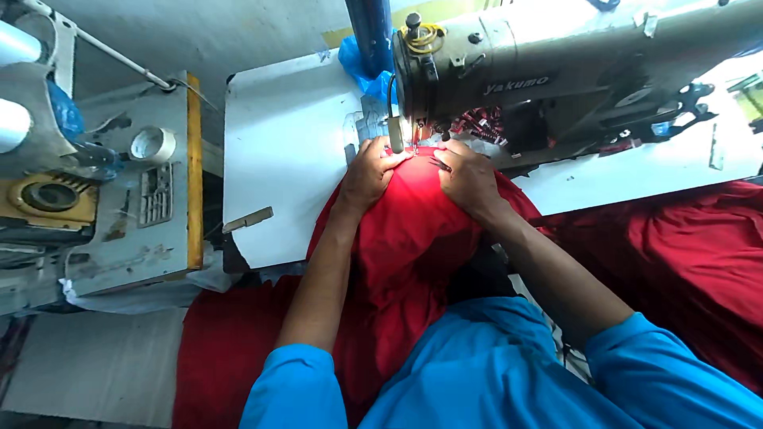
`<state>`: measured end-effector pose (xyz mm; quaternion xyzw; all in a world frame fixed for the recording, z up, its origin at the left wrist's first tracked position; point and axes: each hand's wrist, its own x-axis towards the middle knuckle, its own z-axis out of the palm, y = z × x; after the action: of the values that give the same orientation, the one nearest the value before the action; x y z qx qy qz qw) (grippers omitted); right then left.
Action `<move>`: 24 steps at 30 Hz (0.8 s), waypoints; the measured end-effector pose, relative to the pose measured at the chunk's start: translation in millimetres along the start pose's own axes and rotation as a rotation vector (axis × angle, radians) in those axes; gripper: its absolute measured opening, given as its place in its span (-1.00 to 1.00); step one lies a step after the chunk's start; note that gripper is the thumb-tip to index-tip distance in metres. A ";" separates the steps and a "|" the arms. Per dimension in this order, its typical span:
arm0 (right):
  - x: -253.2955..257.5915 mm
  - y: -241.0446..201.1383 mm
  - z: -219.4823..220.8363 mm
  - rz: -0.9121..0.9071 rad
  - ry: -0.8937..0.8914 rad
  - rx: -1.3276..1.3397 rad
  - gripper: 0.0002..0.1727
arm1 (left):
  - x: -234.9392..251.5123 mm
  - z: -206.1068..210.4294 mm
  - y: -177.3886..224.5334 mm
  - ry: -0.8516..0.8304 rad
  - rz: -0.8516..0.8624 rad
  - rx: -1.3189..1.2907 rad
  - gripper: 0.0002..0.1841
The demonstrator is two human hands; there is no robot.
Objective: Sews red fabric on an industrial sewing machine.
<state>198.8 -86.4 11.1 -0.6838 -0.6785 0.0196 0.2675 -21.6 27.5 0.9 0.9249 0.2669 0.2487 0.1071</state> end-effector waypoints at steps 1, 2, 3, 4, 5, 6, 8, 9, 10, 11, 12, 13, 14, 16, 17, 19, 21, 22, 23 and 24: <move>1.0 0.4 0.1 -0.001 0.009 -0.008 -0.71 | 1.1 -0.8 -0.1 -0.001 -0.002 0.000 -0.55; 2.0 0.5 0.0 0.003 0.013 -0.015 -0.71 | 1.8 -1.4 -0.3 -0.004 -0.006 0.003 -0.54; 2.2 0.3 -0.1 0.009 0.010 -0.017 -0.71 | 1.8 -1.8 0.1 -0.007 -0.012 0.002 -0.54; 2.3 0.4 0.0 0.014 0.008 -0.015 -0.71 | 1.5 -1.8 0.6 -0.010 -0.015 -0.002 -0.53; 2.5 0.6 0.1 0.015 0.008 -0.012 -0.72 | 1.4 -1.6 0.6 -0.006 -0.012 -0.001 -0.53; 2.9 0.8 0.1 0.013 0.011 -0.011 -0.72 | 1.6 -1.6 0.2 -0.002 -0.008 0.001 -0.53; 3.5 1.7 -0.1 0.009 0.009 -0.013 -0.72 | 2.6 -1.6 -0.4 0.000 -0.003 0.008 -0.53; 3.3 2.4 0.1 0.004 0.009 -0.011 -0.72 | 2.8 -1.7 -0.4 -0.008 -0.005 0.008 -0.53; 3.0 3.1 0.4 -0.001 0.013 -0.007 -0.73 | 2.7 -1.9 -0.1 -0.015 -0.009 0.002 -0.53; 2.8 3.3 0.5 -0.003 0.013 -0.007 -0.73 | 2.7 -1.8 0.0 -0.017 -0.013 -0.002 -0.53; 3.2 3.3 0.2 -0.005 0.014 -0.010 -0.73 | 3.3 -1.7 -0.5 -0.014 -0.013 -0.001 -0.53; 3.8 3.3 0.0 -0.008 0.019 -0.013 -0.73 | 3.8 -1.4 -1.6 -0.007 -0.010 0.001 -0.53; 3.9 3.4 0.2 -0.007 0.019 -0.011 -0.73 | 3.9 -1.1 -2.0 -0.006 -0.008 0.002 -0.53; 3.4 3.0 0.4 -0.002 0.019 -0.006 -0.73 | 3.6 -1.3 -1.4 -0.006 -0.011 0.002 -0.53; 4.0 3.0 0.3 -0.004 0.024 -0.005 -0.73 | 4.5 -2.0 -1.0 -0.005 -0.010 -0.001 -0.53; 4.8 4.1 0.8 -0.007 0.027 -0.005 -0.73 | 5.8 -1.9 -1.2 0.000 -0.011 0.001 -0.54; 4.2 5.0 0.6 -0.007 0.009 0.000 -0.73 | 5.7 -0.6 -2.4 0.003 -0.012 -0.011 -0.56; 4.9 5.0 -0.6 -0.006 -0.002 0.006 -0.72 | 6.5 -1.1 -2.6 0.005 -0.013 -0.021 -0.56; 6.0 5.5 -1.5 -0.009 -0.007 0.009 -0.71 | 7.7 -1.9 -3.0 0.005 -0.013 -0.027 -0.56; 6.2 5.8 -2.1 -0.010 -0.012 0.011 -0.70 | 8.0 -2.1 -3.4 0.004 -0.011 -0.031 -0.56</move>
<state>205.4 -80.9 12.8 -0.6790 -0.6833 0.0263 0.2673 -18.3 34.8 4.9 0.9211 0.2683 0.2541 0.1222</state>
